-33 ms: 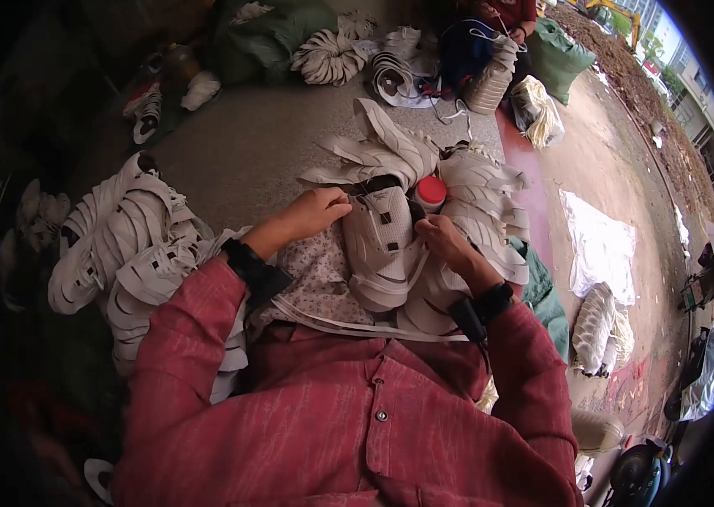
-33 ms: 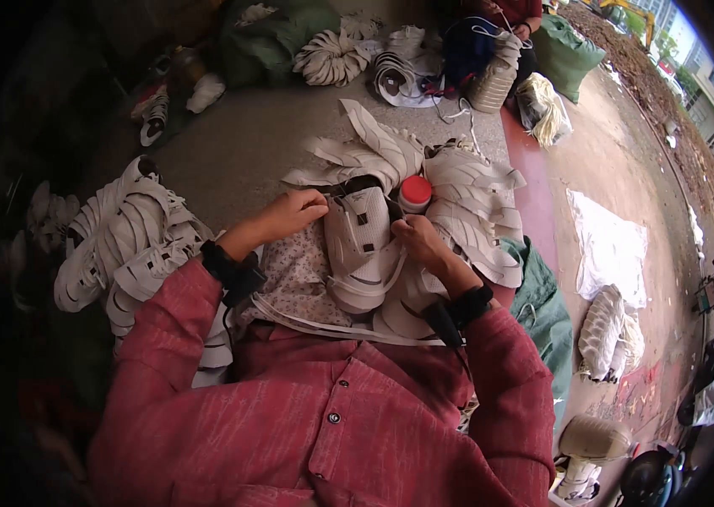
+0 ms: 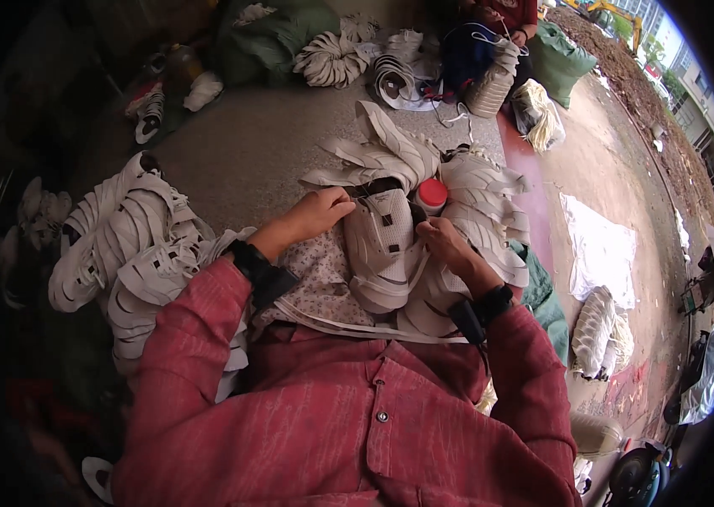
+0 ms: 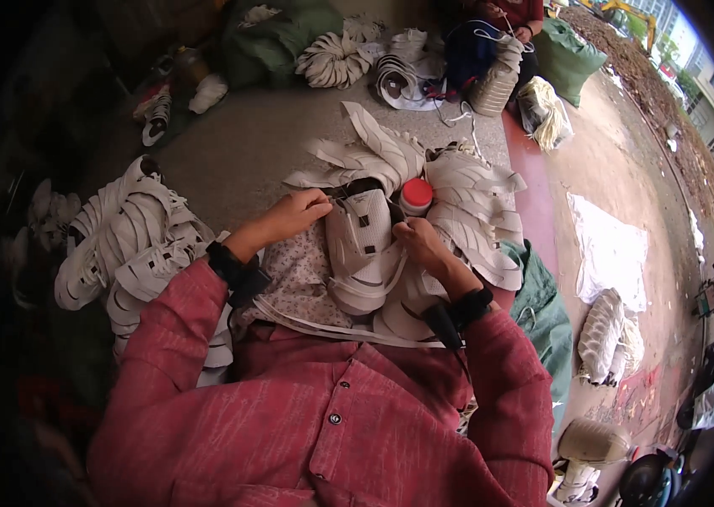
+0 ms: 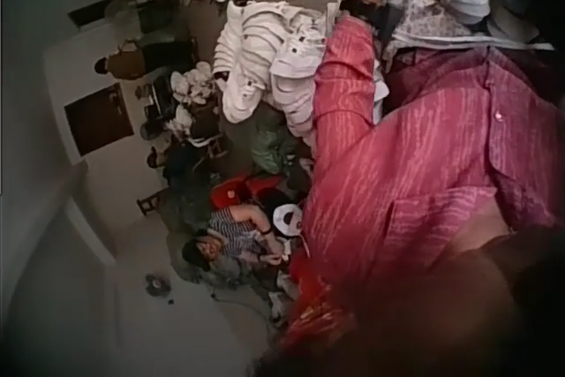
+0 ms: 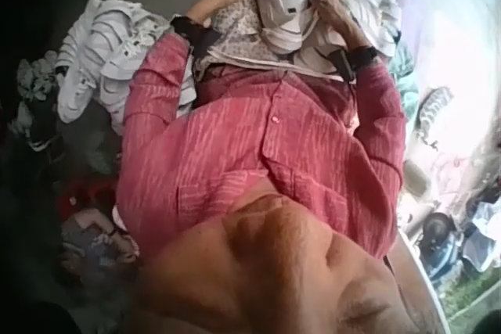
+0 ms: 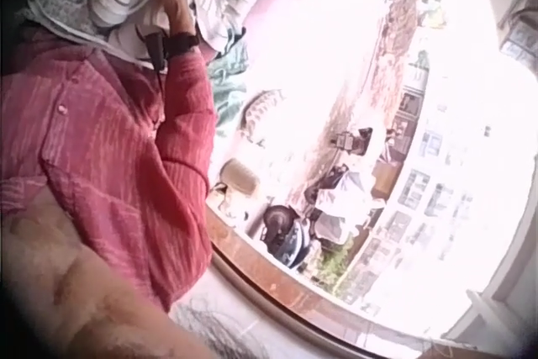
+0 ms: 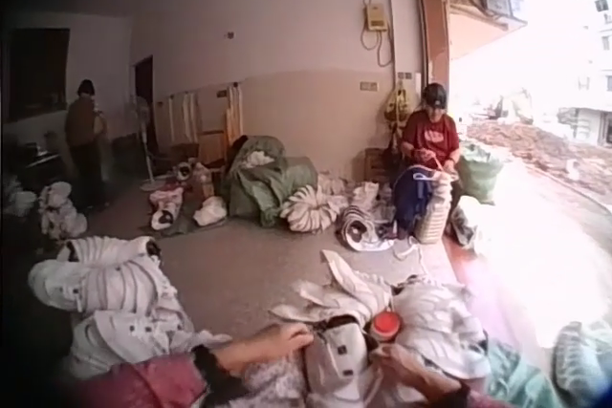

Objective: The recorder is lacing a white sneaker while sitting in a shoe manufacturing area surrounded by many other shoe components.

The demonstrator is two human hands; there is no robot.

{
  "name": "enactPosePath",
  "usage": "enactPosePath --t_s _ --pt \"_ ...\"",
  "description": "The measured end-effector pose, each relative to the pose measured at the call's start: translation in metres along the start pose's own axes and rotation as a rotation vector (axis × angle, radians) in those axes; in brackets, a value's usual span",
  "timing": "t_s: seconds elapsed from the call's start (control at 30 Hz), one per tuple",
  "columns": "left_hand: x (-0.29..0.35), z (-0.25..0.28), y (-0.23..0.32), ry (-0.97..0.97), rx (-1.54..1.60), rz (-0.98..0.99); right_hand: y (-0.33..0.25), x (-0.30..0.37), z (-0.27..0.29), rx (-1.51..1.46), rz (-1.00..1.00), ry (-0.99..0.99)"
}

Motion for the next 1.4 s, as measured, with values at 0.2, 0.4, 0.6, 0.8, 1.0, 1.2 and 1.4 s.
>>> enactPosePath --t_s 0.2,0.4,0.6,0.8,1.0,1.2,1.4 --pt "-0.024 -0.018 -0.039 -0.037 0.251 0.033 -0.002 -0.002 -0.008 -0.008 -0.011 -0.051" --pt "-0.034 -0.012 0.002 -0.077 0.62 -0.086 0.01 -0.01 -0.004 0.024 0.242 0.234" --pt "-0.033 0.004 0.06 -0.262 0.799 -0.112 -0.052 -0.008 0.002 -0.132 0.194 -0.03" --pt "-0.03 0.005 0.086 -0.363 0.897 -0.026 -0.079 0.018 -0.019 -0.445 0.027 -0.379" --pt "-0.013 -0.001 0.077 -0.451 0.989 0.092 -0.052 0.053 -0.007 -0.457 -0.158 -0.509" --pt "0.032 -0.028 0.07 -0.567 1.118 0.204 -0.032 0.097 -0.018 -0.278 -0.033 -0.501" --pt "0.079 -0.062 0.065 -0.671 1.256 0.203 -0.043 0.136 -0.055 0.036 0.155 -0.623"
Point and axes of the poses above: each hand's wrist, its own x-axis away from the middle knuckle, its own z-axis out of the back of the hand, y = z × x, the point moved 5 cm from there along -x, towards the middle knuckle
